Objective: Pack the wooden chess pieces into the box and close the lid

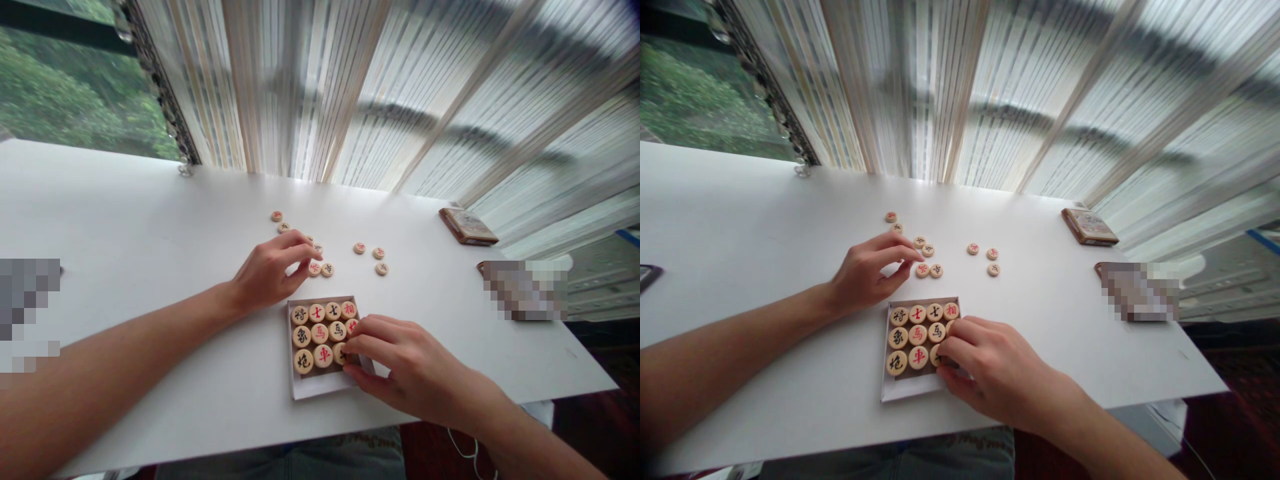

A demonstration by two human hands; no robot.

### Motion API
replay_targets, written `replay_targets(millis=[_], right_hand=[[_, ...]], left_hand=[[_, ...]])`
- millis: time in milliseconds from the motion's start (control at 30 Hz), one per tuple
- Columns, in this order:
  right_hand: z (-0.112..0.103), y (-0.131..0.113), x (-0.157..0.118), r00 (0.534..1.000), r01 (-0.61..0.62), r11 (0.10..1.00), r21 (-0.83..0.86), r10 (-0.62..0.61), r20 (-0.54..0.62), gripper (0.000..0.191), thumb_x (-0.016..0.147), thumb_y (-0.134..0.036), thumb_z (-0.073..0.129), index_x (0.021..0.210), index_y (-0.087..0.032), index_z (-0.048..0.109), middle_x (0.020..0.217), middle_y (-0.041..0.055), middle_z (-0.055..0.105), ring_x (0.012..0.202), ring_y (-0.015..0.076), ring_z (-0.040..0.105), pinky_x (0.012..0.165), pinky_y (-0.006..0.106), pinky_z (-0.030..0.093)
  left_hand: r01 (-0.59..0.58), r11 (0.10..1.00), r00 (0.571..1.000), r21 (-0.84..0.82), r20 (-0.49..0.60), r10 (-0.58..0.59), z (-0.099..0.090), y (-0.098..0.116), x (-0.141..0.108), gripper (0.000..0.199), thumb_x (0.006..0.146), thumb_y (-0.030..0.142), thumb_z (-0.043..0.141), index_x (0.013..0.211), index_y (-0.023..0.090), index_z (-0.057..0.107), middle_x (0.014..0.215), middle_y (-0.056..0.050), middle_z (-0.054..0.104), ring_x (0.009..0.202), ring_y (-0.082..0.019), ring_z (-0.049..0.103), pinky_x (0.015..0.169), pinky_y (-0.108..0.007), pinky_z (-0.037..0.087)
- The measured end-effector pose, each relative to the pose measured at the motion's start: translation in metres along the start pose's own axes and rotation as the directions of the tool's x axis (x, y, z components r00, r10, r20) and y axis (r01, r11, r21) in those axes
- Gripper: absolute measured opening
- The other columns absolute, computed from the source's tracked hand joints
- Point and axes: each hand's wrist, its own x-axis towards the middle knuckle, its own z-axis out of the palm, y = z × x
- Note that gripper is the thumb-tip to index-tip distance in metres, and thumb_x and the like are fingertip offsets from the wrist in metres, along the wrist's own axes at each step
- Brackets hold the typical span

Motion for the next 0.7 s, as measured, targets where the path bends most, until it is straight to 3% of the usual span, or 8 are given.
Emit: replay_targets(millis=[700], right_hand=[[0.0002,-0.0037,0.0006,0.999,0.016,0.997,-0.077,-0.018,-0.028,0.013,0.103,-0.014,0.062,0.092,-0.019,0.067,0.084,0.0029,0.067,0.069,0.0172,0.058,0.064,0.029,0.041]], left_hand=[[-0.019,1.000,1.000,0.005,-0.002,0.019,-0.0002,-0.0006,0.0005,0.018,0.097,0.005,0.062,0.102,0.015,0.077,0.102,-0.009,0.075,0.093,-0.017,0.076,0.085,-0.028,0.062]])
